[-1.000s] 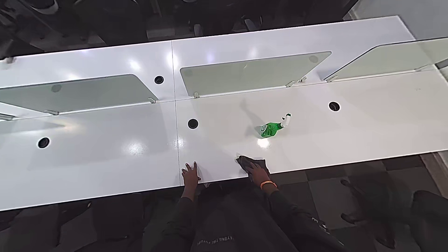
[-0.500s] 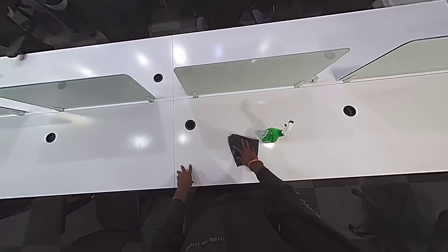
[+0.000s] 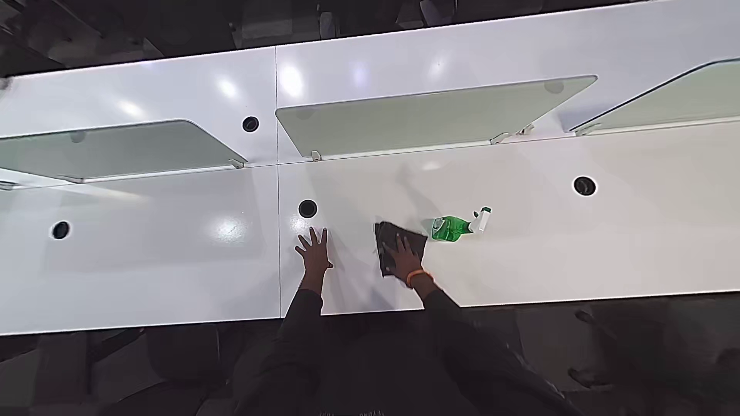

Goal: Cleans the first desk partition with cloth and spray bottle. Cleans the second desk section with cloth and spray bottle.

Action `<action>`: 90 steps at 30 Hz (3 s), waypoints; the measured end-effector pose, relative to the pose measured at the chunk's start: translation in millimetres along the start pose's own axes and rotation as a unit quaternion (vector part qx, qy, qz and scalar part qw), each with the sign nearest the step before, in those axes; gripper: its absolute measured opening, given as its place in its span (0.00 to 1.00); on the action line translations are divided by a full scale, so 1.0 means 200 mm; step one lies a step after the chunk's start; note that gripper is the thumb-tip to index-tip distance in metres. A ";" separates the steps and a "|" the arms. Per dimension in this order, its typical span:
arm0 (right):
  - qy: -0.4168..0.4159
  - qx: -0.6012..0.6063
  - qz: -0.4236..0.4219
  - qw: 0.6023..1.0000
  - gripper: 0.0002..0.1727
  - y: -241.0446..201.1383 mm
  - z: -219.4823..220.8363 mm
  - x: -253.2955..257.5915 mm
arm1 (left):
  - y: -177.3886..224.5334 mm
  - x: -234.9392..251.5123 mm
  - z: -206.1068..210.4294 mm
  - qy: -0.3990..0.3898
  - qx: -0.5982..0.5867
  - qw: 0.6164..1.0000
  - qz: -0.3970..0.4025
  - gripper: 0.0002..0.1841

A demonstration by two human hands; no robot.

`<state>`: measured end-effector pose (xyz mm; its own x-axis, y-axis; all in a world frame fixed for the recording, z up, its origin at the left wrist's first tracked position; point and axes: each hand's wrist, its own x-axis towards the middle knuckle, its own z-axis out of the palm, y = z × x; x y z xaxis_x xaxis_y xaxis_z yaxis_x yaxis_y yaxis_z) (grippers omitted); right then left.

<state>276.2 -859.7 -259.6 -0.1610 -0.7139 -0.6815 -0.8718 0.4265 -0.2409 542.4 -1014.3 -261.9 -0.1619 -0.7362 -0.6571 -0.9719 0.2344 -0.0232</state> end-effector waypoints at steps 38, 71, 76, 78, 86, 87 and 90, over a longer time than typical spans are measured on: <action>0.117 0.004 0.059 0.991 0.57 -0.21 -0.80 1.01 | 0.13 0.30 -0.03 -0.110 -0.056 0.990 -0.072 0.94; 0.118 -0.013 -0.016 0.993 0.41 -0.47 -0.61 0.99 | 0.13 0.31 -0.01 -0.098 -0.070 0.990 -0.072 0.93; 0.060 -0.033 -0.024 0.997 0.40 -0.37 -0.29 0.60 | 0.12 0.31 0.00 -0.091 -0.082 0.990 -0.071 0.92; 0.078 -0.042 -0.028 0.996 0.36 -0.32 -0.16 0.46 | 0.12 0.31 0.00 -0.088 -0.080 0.990 -0.072 0.91; 0.134 0.384 -0.108 0.907 0.17 -0.18 -0.32 0.45 | 0.13 0.31 0.01 -0.087 -0.065 0.991 -0.074 0.93; 0.125 0.492 -0.154 0.847 0.16 -0.16 -0.39 0.43 | 0.13 0.31 0.00 -0.088 -0.064 0.992 -0.072 0.94; 0.044 0.663 -0.261 0.700 0.18 -0.15 -0.55 0.31 | 0.13 0.31 0.00 -0.087 -0.065 0.992 -0.071 0.94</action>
<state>242.3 -978.1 -219.2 -0.0593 -0.9714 -0.2299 0.3653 0.1933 -0.9106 507.3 -1054.0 -302.8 -0.0008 -0.6318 -0.7751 -0.9984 0.0448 -0.0355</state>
